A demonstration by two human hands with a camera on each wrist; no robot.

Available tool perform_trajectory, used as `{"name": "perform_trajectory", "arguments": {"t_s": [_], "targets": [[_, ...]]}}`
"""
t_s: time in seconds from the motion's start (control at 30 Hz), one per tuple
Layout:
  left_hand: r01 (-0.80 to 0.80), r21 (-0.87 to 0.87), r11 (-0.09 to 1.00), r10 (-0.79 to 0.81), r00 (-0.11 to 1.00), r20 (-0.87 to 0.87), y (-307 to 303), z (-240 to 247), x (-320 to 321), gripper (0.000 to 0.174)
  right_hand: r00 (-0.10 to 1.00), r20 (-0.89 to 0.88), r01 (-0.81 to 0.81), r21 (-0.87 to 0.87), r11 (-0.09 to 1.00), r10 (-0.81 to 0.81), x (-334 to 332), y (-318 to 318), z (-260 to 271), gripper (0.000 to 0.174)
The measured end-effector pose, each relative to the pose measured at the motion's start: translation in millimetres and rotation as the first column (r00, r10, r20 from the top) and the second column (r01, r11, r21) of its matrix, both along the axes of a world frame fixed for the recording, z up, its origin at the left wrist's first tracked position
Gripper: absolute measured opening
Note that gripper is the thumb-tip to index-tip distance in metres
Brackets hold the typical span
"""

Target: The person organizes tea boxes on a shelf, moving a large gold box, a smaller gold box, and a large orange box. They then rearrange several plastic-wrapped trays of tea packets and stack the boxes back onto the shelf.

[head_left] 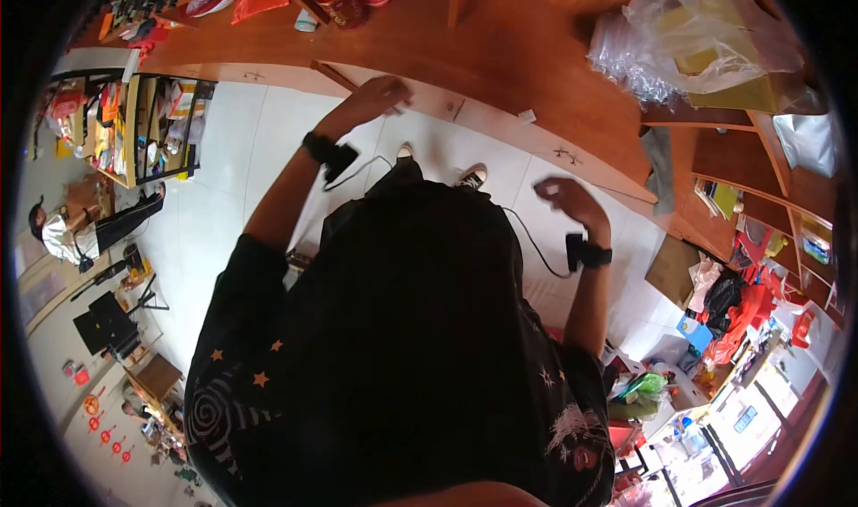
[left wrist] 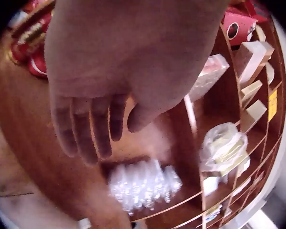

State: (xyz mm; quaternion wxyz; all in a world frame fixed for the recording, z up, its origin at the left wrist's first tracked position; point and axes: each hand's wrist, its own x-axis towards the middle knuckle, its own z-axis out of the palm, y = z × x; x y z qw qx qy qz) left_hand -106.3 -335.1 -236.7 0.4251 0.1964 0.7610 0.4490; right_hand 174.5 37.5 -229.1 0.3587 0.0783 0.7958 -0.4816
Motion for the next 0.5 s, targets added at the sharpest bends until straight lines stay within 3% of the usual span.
{"name": "perform_trajectory", "arguments": {"t_s": [0.07, 0.1, 0.17, 0.2, 0.27, 0.33, 0.43, 0.47, 0.5], "targets": [[0.001, -0.136, 0.991, 0.017, 0.991, 0.136, -44.5, 5.1, 13.9, 0.037, 0.982, 0.188, 0.018, -0.003, 1.000, -0.017, 47.7, -8.0, -8.0, 0.028], [-0.120, -0.033, 0.992, 0.125, 0.954, 0.273, -64.9, 8.3, 17.8, 0.037, 0.949, 0.270, 0.211, -0.158, 0.965, -0.163, 67.9, -9.5, -10.1, 0.029], [-0.284, 0.092, 0.954, 0.250, 0.928, 0.276, -74.2, 27.6, 17.9, 0.037, 0.822, 0.426, 0.531, -0.327, 0.782, -0.379, 77.2, -11.8, -1.3, 0.034], [-0.374, 0.134, 0.918, 0.332, 0.908, 0.256, -69.7, 41.4, 17.7, 0.037, 0.821, 0.437, 0.526, -0.327, 0.785, -0.368, 71.8, -14.6, 3.9, 0.034], [-0.427, 0.280, 0.860, 0.365, 0.897, 0.248, -54.0, 61.0, 8.8, 0.037, 0.841, 0.157, 0.541, -0.272, 0.796, -0.518, 45.4, -21.7, 10.3, 0.033], [-0.482, 0.404, 0.778, 0.378, 0.872, 0.312, -37.5, 79.6, -0.2, 0.037, 0.885, -0.069, 0.432, -0.246, 0.868, -0.460, 10.9, -31.5, 24.1, 0.034], [-0.570, 0.583, 0.579, 0.429, 0.821, 0.377, -1.8, 126.4, -5.5, 0.035, 0.921, -0.100, 0.332, -0.307, 0.892, -0.377, -53.7, -55.0, 50.9, 0.035], [-0.468, 0.667, 0.580, 0.318, 0.884, 0.344, 0.7, 125.3, -18.3, 0.032, 0.936, -0.188, 0.222, -0.344, 0.912, -0.298, -74.5, -68.7, 66.1, 0.036], [-0.523, 0.693, 0.496, 0.247, 0.851, 0.464, 8.9, 138.7, -18.6, 0.030, 0.933, -0.282, 0.111, -0.369, 0.923, -0.225, -93.3, -83.8, 81.3, 0.036]]}}
